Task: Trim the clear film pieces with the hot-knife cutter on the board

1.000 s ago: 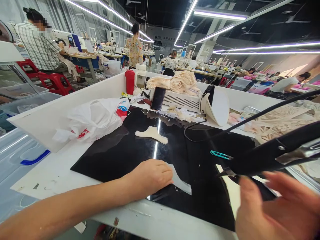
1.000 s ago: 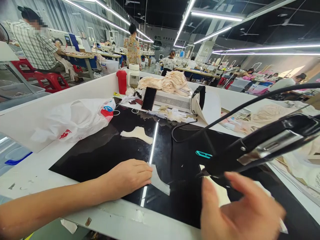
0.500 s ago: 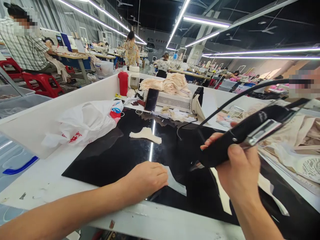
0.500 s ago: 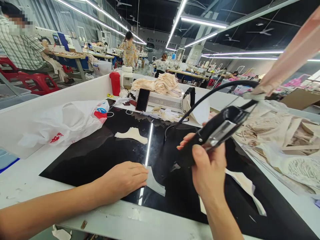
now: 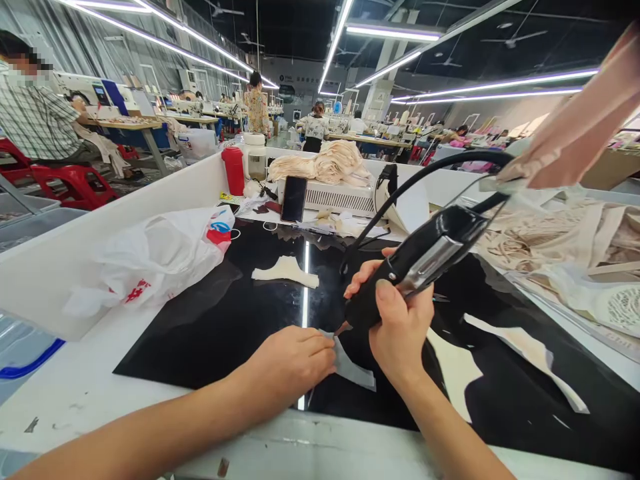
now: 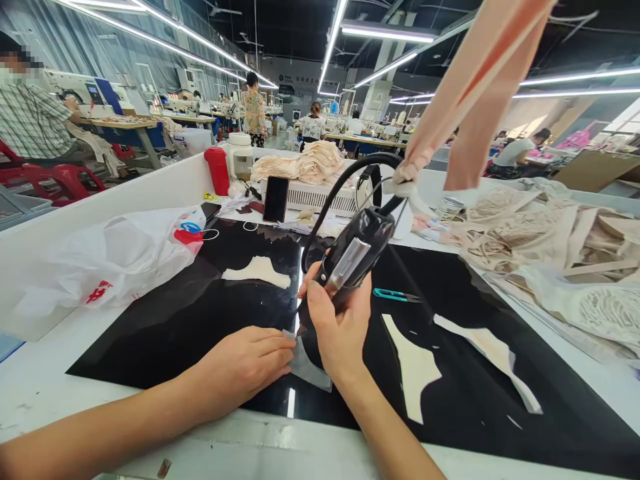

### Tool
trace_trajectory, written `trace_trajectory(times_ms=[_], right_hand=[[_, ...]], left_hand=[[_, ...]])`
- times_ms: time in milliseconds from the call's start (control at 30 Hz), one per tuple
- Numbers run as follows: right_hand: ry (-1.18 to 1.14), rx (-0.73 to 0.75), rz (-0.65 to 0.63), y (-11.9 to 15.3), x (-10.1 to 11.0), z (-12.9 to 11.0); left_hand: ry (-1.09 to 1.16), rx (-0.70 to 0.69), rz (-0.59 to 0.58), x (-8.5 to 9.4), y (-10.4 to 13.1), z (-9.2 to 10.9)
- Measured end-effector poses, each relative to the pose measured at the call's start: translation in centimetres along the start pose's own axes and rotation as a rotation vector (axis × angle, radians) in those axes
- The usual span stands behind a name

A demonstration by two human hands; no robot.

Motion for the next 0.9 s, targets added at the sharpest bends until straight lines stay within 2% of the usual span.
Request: trace_trajectory(times_ms=[633, 900], right_hand=[[0.018, 0.026, 0.041, -0.47, 0.10, 0.24], [-0.036, -0.017, 0.047, -0.36, -0.31, 0.21]], left_hand=[[0.005, 0.008, -0.001, 0.02, 0.04, 0.01], [0.012, 0.023, -0.024, -0.31, 0.32, -0.14]])
Point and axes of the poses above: each hand's wrist, its own y-axis away from the middle knuckle, its own x-axis out of the back of the hand, z = x × y, the point moved 3 cm from there along -y, towards the middle knuckle, and after that the axes turned 10 degrees about z, right-handed, at the moved point
